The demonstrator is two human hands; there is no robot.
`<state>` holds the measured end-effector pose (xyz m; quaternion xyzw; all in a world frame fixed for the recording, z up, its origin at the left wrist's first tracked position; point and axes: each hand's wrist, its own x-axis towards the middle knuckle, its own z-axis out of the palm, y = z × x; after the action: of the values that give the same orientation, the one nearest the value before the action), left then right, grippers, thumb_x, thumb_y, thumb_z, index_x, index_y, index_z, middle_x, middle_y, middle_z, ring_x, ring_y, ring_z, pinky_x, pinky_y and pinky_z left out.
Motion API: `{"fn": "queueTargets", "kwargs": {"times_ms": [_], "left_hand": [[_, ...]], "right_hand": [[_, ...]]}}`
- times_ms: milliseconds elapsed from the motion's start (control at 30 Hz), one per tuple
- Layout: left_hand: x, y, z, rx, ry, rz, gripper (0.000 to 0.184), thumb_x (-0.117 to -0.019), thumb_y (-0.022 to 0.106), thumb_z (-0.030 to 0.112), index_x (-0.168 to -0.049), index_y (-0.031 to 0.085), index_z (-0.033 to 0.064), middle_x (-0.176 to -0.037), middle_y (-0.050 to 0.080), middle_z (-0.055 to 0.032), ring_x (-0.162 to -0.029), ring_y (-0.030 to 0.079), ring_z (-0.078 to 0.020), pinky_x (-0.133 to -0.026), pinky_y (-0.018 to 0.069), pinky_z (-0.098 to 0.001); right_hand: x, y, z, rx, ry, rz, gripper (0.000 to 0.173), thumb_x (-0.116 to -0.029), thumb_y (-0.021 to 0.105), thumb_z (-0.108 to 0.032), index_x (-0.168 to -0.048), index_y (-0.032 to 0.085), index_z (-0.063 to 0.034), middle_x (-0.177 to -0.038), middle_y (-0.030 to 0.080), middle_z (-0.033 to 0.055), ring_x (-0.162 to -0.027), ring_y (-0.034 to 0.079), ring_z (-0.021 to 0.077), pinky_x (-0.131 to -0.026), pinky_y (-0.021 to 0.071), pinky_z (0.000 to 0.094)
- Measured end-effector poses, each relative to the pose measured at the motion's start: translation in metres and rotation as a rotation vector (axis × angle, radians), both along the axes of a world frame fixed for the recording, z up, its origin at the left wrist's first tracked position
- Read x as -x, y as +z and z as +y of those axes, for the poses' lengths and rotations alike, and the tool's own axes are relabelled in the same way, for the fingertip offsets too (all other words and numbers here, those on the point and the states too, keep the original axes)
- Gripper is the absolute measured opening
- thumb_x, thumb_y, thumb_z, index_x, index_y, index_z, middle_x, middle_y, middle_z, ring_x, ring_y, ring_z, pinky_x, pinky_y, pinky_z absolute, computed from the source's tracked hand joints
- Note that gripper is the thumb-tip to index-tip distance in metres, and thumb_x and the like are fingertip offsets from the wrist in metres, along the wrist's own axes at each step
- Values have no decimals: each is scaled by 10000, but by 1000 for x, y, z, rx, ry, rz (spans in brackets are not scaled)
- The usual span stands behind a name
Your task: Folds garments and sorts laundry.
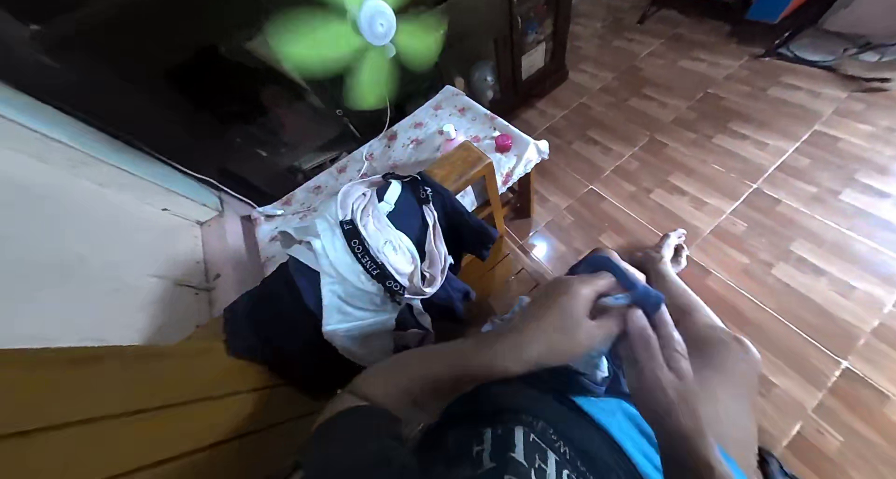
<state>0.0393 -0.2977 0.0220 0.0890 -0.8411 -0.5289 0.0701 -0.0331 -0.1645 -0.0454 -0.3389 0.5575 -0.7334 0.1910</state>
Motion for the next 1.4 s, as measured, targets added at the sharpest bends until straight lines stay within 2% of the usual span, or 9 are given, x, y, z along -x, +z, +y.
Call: {"fn": "queueTargets", "kwargs": {"times_ms": [200,300,467,633,767,900,1133,1267,1400], "left_hand": [[-15,8,-24,35,-278,48,284,-1045,527,99,-1190,696,-77,-1100,703,-182,-989,666,-147,-886,526,-256],[-39,30,-66,222,94,0,297,-1043,534,154,-1243,685,-8,-1223,707,-125,-1090,680,-153,-949,549,-331],[-88,58,-206,699,867,-316,431,-1104,441,268,-1419,560,-1,-1337,626,-266,-1258,593,-446,-1066,423,-650],[-105,33,-280,615,806,-793,379,-1049,581,259,-1158,676,-91,-1187,628,-368,-1166,582,-540,-975,404,-735],[-101,62,-244,579,923,-287,314,-1064,547,192,-1189,648,-79,-1152,663,-298,-1101,639,-434,-982,463,-636],[-76,98,-174,229,790,213,160,-1065,529,219,-1109,629,101,-854,638,97,-726,613,49,-701,551,-175],[13,86,-93,-117,169,30,171,-1068,510,130,-993,652,72,-742,665,60,-635,620,11,-614,542,-170],[53,75,-58,-130,-1,-49,163,-1055,547,141,-976,656,48,-727,651,40,-611,592,7,-591,513,-171],[66,72,-38,-82,-132,-69,145,-1048,564,150,-978,652,59,-717,639,52,-599,574,29,-574,491,-146]], "right_hand": [[11,-17,12,-132,107,224,379,-968,654,-206,-1252,581,33,-1122,707,-49,-1029,639,-80,-917,544,140],[20,-12,25,-245,73,317,255,-972,520,-57,-1144,634,93,-1074,712,13,-983,611,-117,-895,506,103],[31,-25,33,4,-17,14,193,-1058,520,-299,-1106,705,-322,-1042,723,-220,-965,659,-76,-883,555,165],[32,-28,32,148,-27,-88,201,-1025,564,-426,-1059,742,-340,-1029,746,-170,-966,686,-29,-879,571,191],[38,-33,38,272,40,-151,261,-1022,546,-462,-1091,741,-303,-1042,761,-107,-1047,704,55,-1006,553,279],[39,-20,36,276,133,-309,271,-1050,495,-406,-959,703,-257,-622,625,-128,-594,647,16,-782,610,242],[40,20,29,295,35,-181,246,-960,691,-330,-1156,628,-196,-623,586,-139,-561,606,26,-679,597,258],[44,37,22,27,-113,52,607,-895,716,-219,-1439,489,-76,-822,674,-88,-649,632,8,-643,577,207],[68,42,15,-319,-252,181,220,-926,700,-177,-1078,686,-18,-766,661,-36,-612,585,-16,-606,530,196]]}}
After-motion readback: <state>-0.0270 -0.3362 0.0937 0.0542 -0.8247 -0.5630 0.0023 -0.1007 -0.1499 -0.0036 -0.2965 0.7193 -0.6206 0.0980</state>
